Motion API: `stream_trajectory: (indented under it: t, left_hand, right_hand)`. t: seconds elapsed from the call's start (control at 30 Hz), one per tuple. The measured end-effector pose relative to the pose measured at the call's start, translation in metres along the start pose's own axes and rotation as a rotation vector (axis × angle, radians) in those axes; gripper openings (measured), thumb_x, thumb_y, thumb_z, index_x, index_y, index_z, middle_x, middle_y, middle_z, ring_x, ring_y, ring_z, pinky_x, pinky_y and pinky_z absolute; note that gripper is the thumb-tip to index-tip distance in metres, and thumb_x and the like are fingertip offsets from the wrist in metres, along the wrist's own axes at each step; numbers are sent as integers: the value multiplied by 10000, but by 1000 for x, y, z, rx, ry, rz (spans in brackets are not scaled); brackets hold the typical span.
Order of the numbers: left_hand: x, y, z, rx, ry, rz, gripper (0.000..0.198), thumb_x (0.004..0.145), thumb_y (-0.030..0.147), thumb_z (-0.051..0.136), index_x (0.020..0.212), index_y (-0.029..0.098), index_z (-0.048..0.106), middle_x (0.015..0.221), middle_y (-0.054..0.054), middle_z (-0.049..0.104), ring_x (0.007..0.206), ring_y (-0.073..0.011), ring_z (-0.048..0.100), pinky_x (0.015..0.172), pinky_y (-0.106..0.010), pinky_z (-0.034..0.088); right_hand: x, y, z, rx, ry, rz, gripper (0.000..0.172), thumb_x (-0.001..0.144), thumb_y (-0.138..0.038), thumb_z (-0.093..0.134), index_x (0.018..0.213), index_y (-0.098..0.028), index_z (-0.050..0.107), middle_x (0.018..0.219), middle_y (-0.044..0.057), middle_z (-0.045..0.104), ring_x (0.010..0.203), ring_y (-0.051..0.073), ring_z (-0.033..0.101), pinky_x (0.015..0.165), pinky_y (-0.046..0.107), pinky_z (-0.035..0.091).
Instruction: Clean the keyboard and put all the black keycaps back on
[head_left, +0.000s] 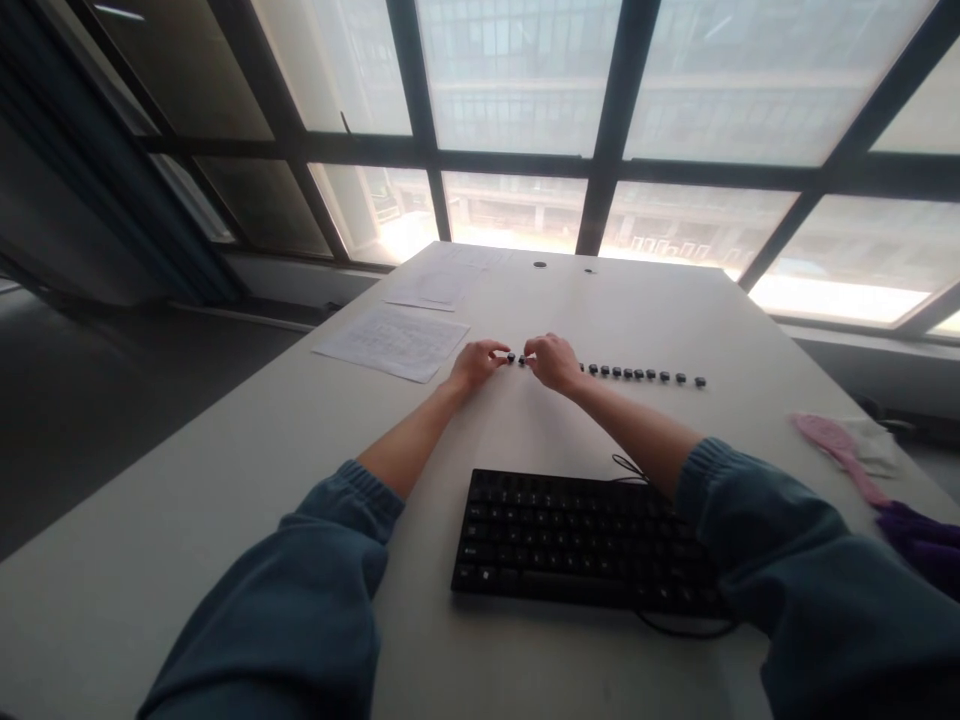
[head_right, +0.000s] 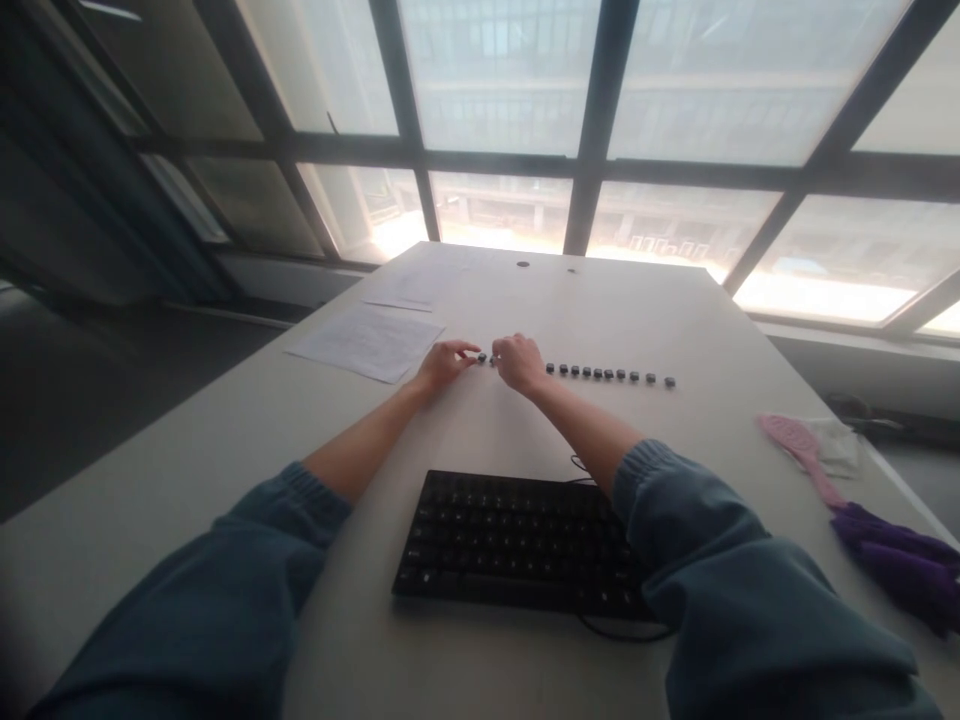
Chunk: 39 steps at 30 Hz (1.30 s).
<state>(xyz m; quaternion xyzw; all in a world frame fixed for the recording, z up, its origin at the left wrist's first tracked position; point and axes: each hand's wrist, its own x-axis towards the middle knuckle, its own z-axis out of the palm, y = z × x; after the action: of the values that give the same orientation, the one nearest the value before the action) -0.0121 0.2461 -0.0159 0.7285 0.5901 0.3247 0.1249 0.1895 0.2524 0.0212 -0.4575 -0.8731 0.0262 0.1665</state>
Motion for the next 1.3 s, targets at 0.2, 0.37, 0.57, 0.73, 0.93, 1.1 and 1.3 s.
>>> stream_trajectory:
  t: [0.2, 0.37, 0.57, 0.73, 0.93, 1.1, 1.3]
  left_hand:
    - [9, -1, 8, -38, -48, 77, 210, 812, 178, 678, 973, 183, 813, 1037, -56, 779, 869, -169, 690, 884, -250, 496]
    - [2, 4, 5, -26, -4, 34, 176, 779, 187, 696, 902, 203, 820, 931, -46, 784, 815, -180, 694, 854, -279, 511]
    - [-40, 18, -31, -40, 86, -25, 144, 794, 243, 727, 901, 198, 812, 874, -34, 787, 753, -167, 701, 804, -274, 531]
    - [-101, 45, -66, -147, 127, -74, 124, 783, 226, 742, 878, 185, 810, 823, -33, 787, 718, -157, 700, 732, -251, 533]
    - [-168, 72, -84, -349, 10, -141, 184, 779, 302, 766, 901, 176, 822, 785, -48, 783, 686, -152, 676, 625, -222, 498]
    - [-196, 81, -82, -440, -132, -150, 213, 775, 341, 777, 907, 181, 828, 820, -61, 792, 761, -182, 704, 643, -225, 503]
    - [-203, 83, -78, -476, -253, -158, 213, 745, 313, 787, 872, 145, 821, 839, -82, 796, 812, -230, 739, 732, -276, 554]
  right_hand:
    - [10, -1, 14, -31, -49, 14, 213, 946, -201, 562, 1030, -180, 757, 1084, 123, 740, 1079, 261, 593, 944, 376, 376]
    - [10, -9, 18, -48, -59, 22, 236, 947, -191, 525, 999, -168, 754, 1097, 138, 726, 1081, 262, 586, 933, 369, 377]
    - [15, -22, 19, -16, -44, 19, 155, 899, -193, 601, 941, -152, 745, 1093, 162, 723, 1103, 282, 571, 968, 395, 359]
    - [10, -43, 11, 81, -9, -7, 184, 880, -96, 562, 914, -135, 739, 1025, 162, 727, 1016, 263, 610, 912, 372, 397]
    - [-44, -70, -12, 259, -12, -146, 161, 855, -91, 609, 927, -156, 737, 953, 59, 727, 833, 148, 640, 776, 240, 455]
    - [-116, -80, -32, 562, -50, -210, 156, 817, -106, 634, 865, -170, 768, 845, 41, 729, 726, 137, 627, 703, 245, 469]
    - [-157, -94, -37, 646, -99, -92, 193, 795, -108, 616, 853, -172, 788, 773, 32, 756, 714, 157, 652, 696, 261, 473]
